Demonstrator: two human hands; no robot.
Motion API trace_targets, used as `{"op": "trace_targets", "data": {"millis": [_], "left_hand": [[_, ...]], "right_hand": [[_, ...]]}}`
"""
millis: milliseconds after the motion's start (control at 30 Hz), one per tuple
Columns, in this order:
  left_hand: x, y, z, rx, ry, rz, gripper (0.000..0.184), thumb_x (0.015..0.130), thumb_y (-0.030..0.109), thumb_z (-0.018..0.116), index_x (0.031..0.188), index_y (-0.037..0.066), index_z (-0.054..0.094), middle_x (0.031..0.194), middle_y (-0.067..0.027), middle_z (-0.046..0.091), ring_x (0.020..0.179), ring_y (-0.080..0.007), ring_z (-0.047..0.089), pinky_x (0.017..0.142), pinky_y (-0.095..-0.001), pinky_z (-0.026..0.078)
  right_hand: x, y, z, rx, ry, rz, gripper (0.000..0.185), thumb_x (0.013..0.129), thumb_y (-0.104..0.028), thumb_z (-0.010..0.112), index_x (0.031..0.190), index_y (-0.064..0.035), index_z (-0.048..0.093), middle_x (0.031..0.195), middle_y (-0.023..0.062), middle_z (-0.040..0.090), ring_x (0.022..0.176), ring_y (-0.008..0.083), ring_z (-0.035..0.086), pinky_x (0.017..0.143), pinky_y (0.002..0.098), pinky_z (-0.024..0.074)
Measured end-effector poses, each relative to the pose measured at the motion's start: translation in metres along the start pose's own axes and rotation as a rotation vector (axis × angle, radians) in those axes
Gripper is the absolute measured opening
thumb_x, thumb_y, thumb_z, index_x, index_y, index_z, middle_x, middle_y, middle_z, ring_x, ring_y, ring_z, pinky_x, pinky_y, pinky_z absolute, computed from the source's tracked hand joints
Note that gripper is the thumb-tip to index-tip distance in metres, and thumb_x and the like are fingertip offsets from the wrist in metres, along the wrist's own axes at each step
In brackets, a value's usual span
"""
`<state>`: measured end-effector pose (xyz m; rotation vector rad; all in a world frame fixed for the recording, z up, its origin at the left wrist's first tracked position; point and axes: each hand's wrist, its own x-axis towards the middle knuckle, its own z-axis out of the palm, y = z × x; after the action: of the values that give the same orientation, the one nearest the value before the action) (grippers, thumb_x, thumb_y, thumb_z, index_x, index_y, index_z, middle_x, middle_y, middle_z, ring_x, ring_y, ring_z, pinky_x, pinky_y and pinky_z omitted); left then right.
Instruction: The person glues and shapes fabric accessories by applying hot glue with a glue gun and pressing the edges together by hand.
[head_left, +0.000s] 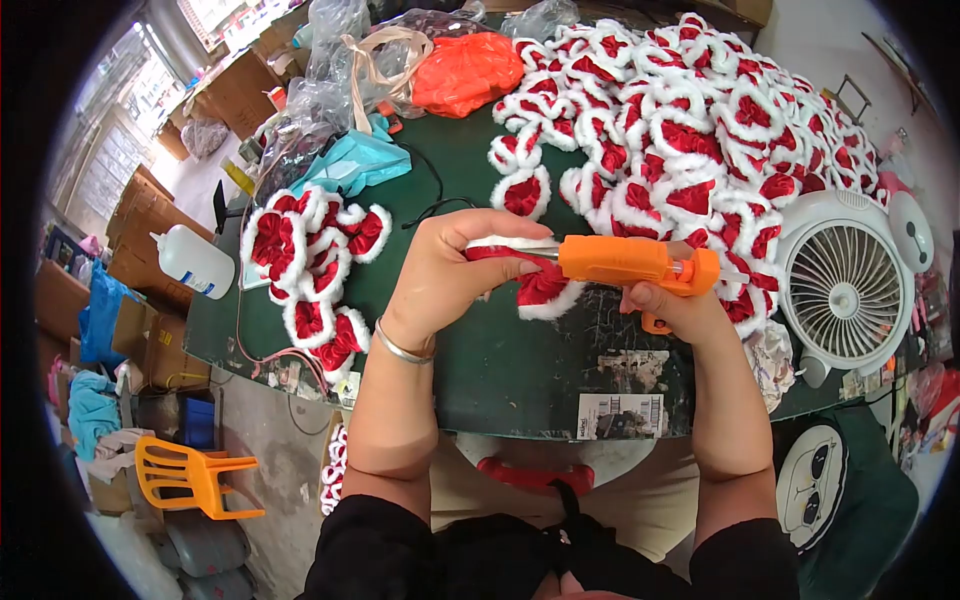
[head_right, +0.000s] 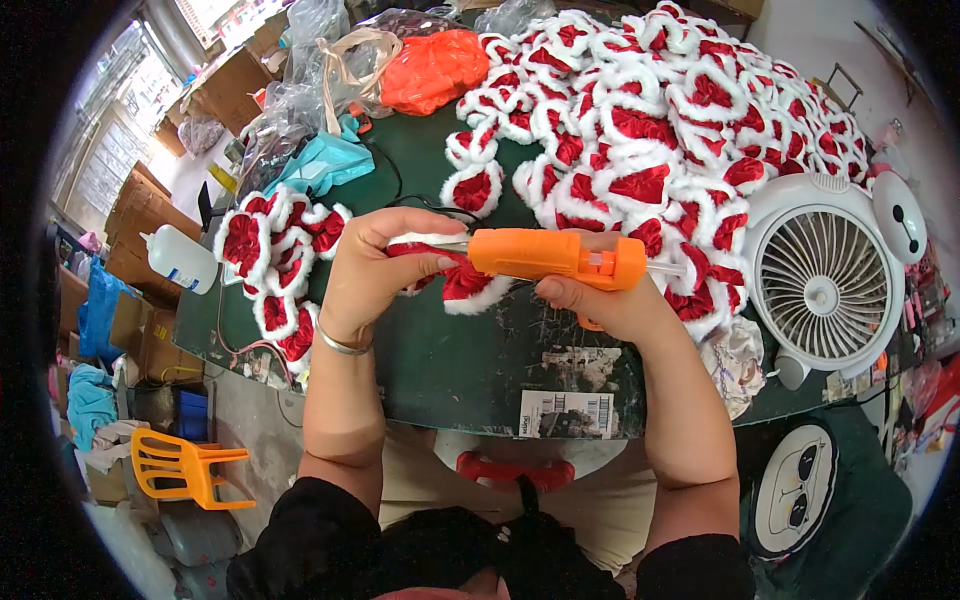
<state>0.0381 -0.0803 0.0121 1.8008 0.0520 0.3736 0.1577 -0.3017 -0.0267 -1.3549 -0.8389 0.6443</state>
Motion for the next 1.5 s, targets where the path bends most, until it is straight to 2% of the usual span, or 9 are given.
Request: {"op": "trace_targets", "data": {"millis": [400,600,800,867,1100,1200,1300,1367,1500], "left_hand": [[0.000,-0.002,-0.004,-0.011,0.001,0.014,0.027,0.070,-0.010,0.065,0.094,0.002,0.068,0.083,-0.0010,0.066,0.057,-0.0012,0.052,0.047,-0.0144,0.038],[0.001,-0.002,-0.003,0.044,0.010,-0.022,0.027,0.071,-0.009,0.066,0.095,0.003,0.068,0.082,-0.0015,0.067,0.056,-0.0008,0.052,0.047,-0.0145,0.038],[0.003,-0.006,-0.007,-0.081,0.014,-0.090,0.024,0.073,-0.003,0.068,0.096,0.005,0.069,0.079,0.0034,0.066,0.054,0.0011,0.048,0.046,-0.0150,0.036],[0.002,-0.004,-0.005,-0.078,0.008,-0.096,0.027,0.072,-0.006,0.067,0.097,0.004,0.068,0.081,0.0012,0.066,0.055,0.0009,0.050,0.047,-0.0144,0.037],[0.001,0.000,0.000,-0.066,-0.028,-0.098,0.029,0.071,-0.009,0.067,0.098,0.003,0.068,0.086,-0.0008,0.067,0.056,0.0014,0.050,0.047,-0.0135,0.038],[0.001,-0.001,0.001,-0.060,-0.025,-0.087,0.029,0.071,-0.009,0.067,0.097,0.003,0.068,0.087,-0.0010,0.067,0.056,0.0014,0.050,0.047,-0.0133,0.038],[0.001,0.000,-0.001,-0.055,-0.036,-0.123,0.028,0.071,-0.009,0.068,0.097,0.002,0.068,0.086,-0.0010,0.067,0.056,0.0012,0.050,0.047,-0.0134,0.038],[0.001,-0.001,0.000,-0.046,-0.032,-0.131,0.028,0.071,-0.010,0.067,0.096,0.002,0.068,0.084,-0.0010,0.067,0.055,0.0013,0.050,0.047,-0.0135,0.037],[0.001,-0.002,-0.002,-0.091,-0.069,-0.183,0.028,0.069,-0.010,0.067,0.095,0.001,0.069,0.079,-0.0014,0.067,0.052,0.0011,0.048,0.044,-0.0139,0.035]], "right_hand": [[0.002,-0.002,-0.006,-0.006,-0.023,-0.065,0.039,0.075,-0.031,0.075,0.097,-0.0013,0.062,0.077,0.0053,0.063,0.064,0.0132,0.060,0.056,0.0257,0.0494],[-0.001,-0.008,-0.008,-0.080,-0.003,0.029,0.036,0.076,-0.027,0.075,0.097,-0.0009,0.062,0.079,0.0047,0.063,0.066,0.0126,0.060,0.058,0.0251,0.0495],[0.002,-0.004,-0.010,0.009,0.004,-0.053,0.043,0.074,-0.033,0.076,0.099,-0.0009,0.062,0.081,0.0065,0.064,0.070,0.0145,0.062,0.061,0.0251,0.0495],[0.003,0.001,-0.007,0.115,-0.005,-0.099,0.046,0.072,-0.035,0.077,0.099,-0.0010,0.062,0.087,0.0083,0.064,0.072,0.0158,0.063,0.063,0.0263,0.0502],[0.009,0.010,-0.002,-0.037,-0.069,-0.166,0.046,0.073,-0.038,0.076,0.095,-0.0001,0.063,0.095,0.0099,0.062,0.071,0.0161,0.062,0.064,0.0268,0.0505],[0.012,0.011,0.000,-0.070,-0.067,-0.175,0.045,0.074,-0.040,0.074,0.090,0.0004,0.063,0.086,0.0073,0.063,0.071,0.0147,0.060,0.063,0.0256,0.0490],[0.018,0.011,-0.001,-0.243,-0.074,-0.312,0.044,0.074,-0.043,0.072,0.085,-0.0013,0.064,0.076,0.0048,0.062,0.072,0.0156,0.058,0.064,0.0286,0.0471],[0.023,0.019,-0.003,-0.421,-0.086,-0.525,0.042,0.075,-0.045,0.070,0.078,-0.0038,0.063,0.069,0.0035,0.061,0.072,0.0189,0.056,0.069,0.0328,0.0445],[0.022,0.010,-0.007,-0.519,-0.126,-0.555,0.040,0.075,-0.044,0.069,0.073,-0.0045,0.062,0.071,0.0041,0.062,0.071,0.0217,0.056,0.074,0.0356,0.0431]]}}
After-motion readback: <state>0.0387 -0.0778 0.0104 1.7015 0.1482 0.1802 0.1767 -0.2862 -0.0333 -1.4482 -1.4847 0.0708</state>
